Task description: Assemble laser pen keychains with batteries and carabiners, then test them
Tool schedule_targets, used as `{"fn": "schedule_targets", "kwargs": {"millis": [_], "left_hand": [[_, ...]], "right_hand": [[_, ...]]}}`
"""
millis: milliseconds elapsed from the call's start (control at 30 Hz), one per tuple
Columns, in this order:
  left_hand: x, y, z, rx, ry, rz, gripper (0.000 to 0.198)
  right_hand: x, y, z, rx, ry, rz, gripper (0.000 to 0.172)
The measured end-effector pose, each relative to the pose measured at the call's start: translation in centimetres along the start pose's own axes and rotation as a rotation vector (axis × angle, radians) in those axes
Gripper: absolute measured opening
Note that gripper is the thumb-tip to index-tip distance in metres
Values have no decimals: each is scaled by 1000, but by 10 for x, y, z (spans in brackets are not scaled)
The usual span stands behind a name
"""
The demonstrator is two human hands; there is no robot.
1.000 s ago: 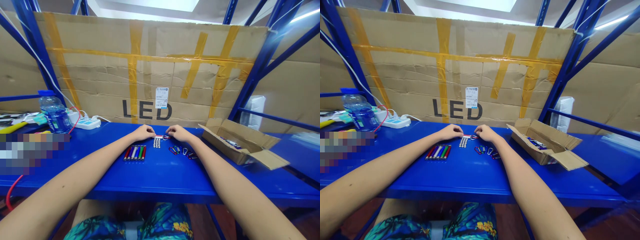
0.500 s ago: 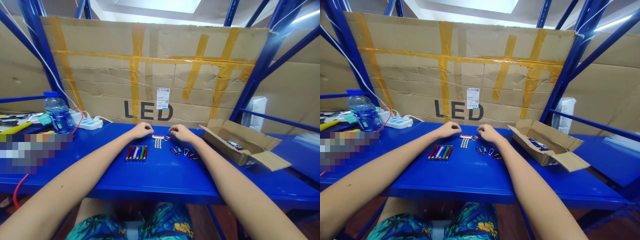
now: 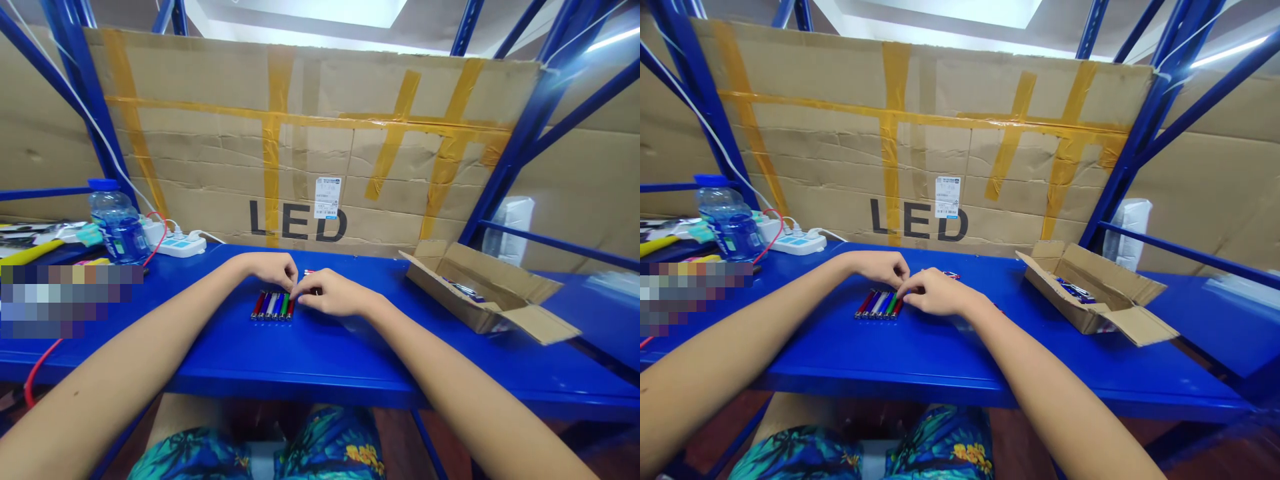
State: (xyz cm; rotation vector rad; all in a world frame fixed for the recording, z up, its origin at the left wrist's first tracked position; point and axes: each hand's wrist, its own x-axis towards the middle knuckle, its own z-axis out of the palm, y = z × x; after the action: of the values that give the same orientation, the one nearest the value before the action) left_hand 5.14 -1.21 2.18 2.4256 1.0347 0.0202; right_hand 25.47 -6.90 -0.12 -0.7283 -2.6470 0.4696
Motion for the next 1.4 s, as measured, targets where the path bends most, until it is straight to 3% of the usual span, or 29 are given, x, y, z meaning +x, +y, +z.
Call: {"fn": "schedule_targets", "kwargs": {"millis": [367,533,733,933,1400], "left_hand": [[7,-10,4,-2,81,17,17],[10,-7,4,-27,207,13,17],[12,-5,5,-31,357,55,19],[11,-2,7,-16,374,56,21],[12,3,10,-8,356,61,22]], "right_hand": [[3,-4,4,-72,-27,40,19],[5,-12,5,-154,17,127,20],[4,-14,6,-106,-74,177,15],[1,-14,2,-153,-96,189,6],[-1,-14,1,-188,-123,259,5]]}}
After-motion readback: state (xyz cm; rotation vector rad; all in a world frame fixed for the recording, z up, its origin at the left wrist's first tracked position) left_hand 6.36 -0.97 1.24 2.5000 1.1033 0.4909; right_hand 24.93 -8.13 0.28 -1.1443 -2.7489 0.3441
